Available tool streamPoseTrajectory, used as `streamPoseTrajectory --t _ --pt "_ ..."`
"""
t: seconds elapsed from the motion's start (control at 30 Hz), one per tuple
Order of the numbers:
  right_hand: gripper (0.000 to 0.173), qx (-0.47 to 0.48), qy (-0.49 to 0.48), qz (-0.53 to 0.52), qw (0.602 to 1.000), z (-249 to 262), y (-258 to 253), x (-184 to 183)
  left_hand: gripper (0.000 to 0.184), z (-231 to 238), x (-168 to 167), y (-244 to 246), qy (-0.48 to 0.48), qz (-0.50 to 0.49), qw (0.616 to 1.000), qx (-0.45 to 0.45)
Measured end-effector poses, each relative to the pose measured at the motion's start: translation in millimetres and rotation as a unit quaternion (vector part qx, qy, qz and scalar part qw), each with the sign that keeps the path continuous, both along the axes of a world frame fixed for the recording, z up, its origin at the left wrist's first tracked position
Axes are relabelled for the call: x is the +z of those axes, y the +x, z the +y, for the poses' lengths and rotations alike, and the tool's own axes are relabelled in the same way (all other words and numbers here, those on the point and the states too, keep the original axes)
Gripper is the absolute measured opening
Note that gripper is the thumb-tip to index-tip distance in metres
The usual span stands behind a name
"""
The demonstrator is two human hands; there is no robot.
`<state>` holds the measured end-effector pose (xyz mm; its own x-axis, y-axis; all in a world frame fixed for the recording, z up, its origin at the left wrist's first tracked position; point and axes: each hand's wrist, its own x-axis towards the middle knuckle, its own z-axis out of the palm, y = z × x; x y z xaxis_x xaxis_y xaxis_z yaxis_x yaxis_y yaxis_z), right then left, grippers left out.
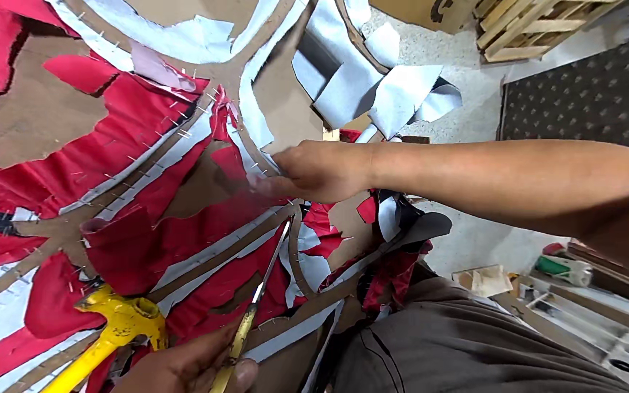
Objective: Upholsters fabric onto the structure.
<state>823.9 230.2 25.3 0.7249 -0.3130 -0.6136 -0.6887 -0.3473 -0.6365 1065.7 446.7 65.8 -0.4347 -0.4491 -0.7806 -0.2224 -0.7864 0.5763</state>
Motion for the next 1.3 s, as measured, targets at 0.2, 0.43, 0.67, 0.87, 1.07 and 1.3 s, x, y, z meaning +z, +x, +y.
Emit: streamPoseTrajectory --t 0.2,0.43,0.67,0.87,1.07,1.3 --pt "0.045 -0.013 -0.002 0.053 0.999 2 3 6 0.062 -6 -15 6 -0.030 -0.051 0.994 -0.088" --pt "0.045 -0.025 0.003 0.060 0.998 3 2 5 0.066 -6 -13 2 -0.092 -0.101 0.978 -0.157" --pt "0.041 -0.020 -0.004 0.065 0.998 3 4 5 0.063 -7 -21 3 -0.035 -0.051 0.987 -0.149" --pt "0.042 -0.016 -0.007 0.067 0.998 3 3 1 0.058 -16 -24 12 -0.017 -0.046 0.987 -0.152" --pt "0.042 -0.020 0.000 0.067 0.998 3 3 4 0.059 -5 -22 7 -0.046 -0.055 0.986 -0.152" --pt "0.041 -0.024 0.000 0.063 0.998 3 2 1 0.068 0 -17 -1 -0.051 -0.067 0.984 -0.160"
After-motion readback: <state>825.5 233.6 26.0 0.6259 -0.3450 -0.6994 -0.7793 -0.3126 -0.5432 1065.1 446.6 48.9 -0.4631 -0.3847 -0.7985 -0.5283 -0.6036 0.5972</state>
